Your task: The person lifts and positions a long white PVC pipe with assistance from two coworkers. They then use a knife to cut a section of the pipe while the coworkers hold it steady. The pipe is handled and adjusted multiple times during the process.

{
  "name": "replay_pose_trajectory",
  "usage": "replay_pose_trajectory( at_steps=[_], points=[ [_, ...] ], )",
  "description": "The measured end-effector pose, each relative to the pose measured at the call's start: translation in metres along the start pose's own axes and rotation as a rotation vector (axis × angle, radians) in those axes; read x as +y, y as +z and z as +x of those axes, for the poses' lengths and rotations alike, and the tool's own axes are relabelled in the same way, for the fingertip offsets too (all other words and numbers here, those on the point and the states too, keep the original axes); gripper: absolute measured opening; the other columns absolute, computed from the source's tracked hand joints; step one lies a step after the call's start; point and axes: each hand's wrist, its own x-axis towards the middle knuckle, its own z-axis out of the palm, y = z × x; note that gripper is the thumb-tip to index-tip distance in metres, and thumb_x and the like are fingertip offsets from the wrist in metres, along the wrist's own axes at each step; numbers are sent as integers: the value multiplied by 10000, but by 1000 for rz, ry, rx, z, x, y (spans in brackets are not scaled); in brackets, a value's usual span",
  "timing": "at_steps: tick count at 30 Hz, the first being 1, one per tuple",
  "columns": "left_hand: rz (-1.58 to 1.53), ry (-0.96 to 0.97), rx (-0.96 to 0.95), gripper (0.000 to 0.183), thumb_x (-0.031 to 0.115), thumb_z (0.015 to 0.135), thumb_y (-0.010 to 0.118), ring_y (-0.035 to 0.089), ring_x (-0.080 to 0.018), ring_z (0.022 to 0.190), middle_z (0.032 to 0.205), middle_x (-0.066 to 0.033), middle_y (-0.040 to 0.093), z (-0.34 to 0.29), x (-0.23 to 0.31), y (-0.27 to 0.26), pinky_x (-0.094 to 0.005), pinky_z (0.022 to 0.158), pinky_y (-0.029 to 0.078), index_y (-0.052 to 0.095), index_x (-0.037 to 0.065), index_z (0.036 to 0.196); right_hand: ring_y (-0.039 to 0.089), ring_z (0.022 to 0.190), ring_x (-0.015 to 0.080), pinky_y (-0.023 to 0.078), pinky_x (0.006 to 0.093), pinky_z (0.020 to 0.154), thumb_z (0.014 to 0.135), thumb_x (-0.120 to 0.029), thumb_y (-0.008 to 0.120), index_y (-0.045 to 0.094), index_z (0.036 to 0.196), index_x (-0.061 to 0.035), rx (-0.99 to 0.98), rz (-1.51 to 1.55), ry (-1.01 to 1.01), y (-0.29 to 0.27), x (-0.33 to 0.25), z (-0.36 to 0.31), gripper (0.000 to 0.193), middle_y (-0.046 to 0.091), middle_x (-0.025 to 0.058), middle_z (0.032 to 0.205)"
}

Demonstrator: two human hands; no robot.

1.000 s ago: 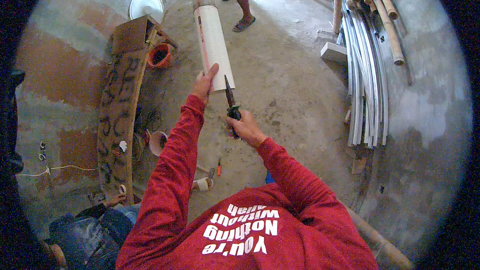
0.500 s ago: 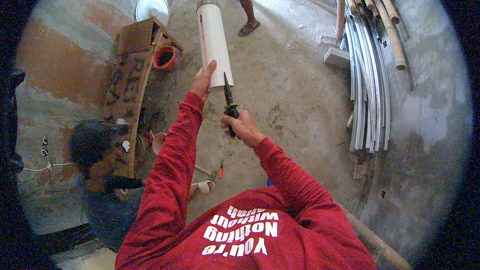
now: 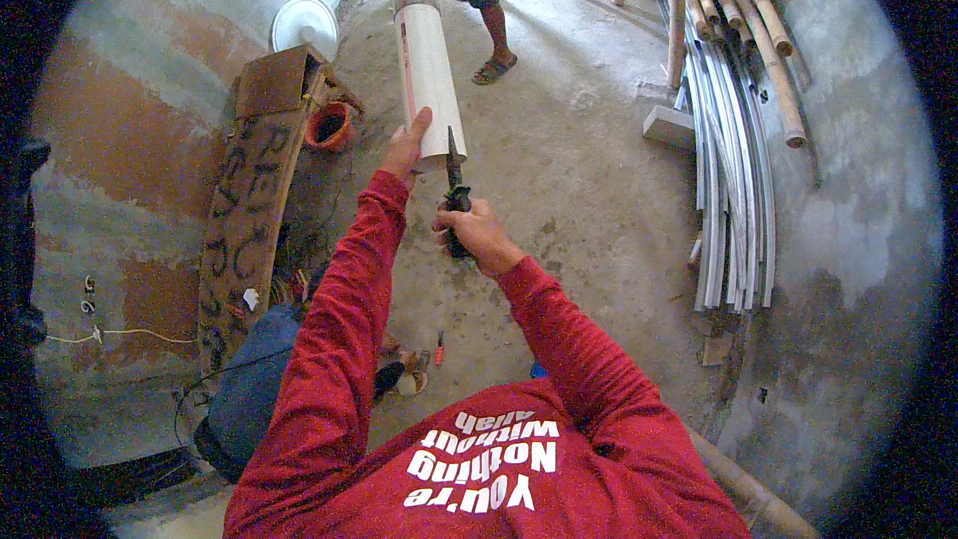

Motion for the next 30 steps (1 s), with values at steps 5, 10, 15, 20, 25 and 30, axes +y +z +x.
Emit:
replay_pose_trajectory(
  at_steps=[5, 10, 15, 20, 25, 30],
  points=[
    [-108, 42, -114, 883, 596, 780, 711, 605, -234, 980, 1137, -146, 594, 2, 0, -5, -362, 816, 501, 440, -71, 1293, 576, 636, 152, 495, 299, 548, 856, -88, 600, 515, 952, -74, 15, 155, 67, 6, -3, 0, 129, 604, 62, 812],
    [-145, -6, -168, 816, 578, 792, 708, 618, -225, 940, 1109, -122, 610, 8, 8, -10, -359, 800, 510, 471, -35, 1276, 492, 545, 123, 418, 287, 465, 837, -73, 582, 492, 896, -97, -33, 214, 53, 9, -1, 2, 110, 511, 15, 707],
    [-3, 20, -42, 726, 605, 786, 694, 600, -174, 780, 967, -78, 609, -18, 16, -4, -329, 645, 494, 537, 4, 1162, 463, 522, 112, 394, 282, 451, 833, -53, 566, 491, 908, -102, 1, 209, 54, 12, -2, -3, 116, 474, 6, 689],
    [-104, -124, 121, 508, 584, 788, 705, 469, -117, 533, 707, 11, 541, -104, -2, 13, -276, 464, 376, 634, 86, 862, 461, 498, 129, 390, 286, 439, 823, -74, 568, 505, 866, -75, 22, 213, -26, 19, -5, -2, 76, 501, 17, 674],
    [-131, -107, -184, 365, 454, 824, 718, 510, -113, 539, 690, 16, 566, -144, 2, 18, -288, 471, 387, 647, 96, 812, 501, 500, 159, 398, 300, 436, 846, -118, 524, 539, 852, -54, 48, 142, -129, 19, -5, -1, 66, 547, 44, 683],
    [-111, -103, -282, 307, 358, 795, 756, 568, -151, 577, 741, -25, 611, -138, 21, 22, -329, 511, 452, 645, 75, 837, 550, 529, 174, 425, 327, 445, 883, -148, 461, 566, 884, -54, 45, 97, -130, 22, -8, -12, 141, 582, 64, 714]
  ],
)
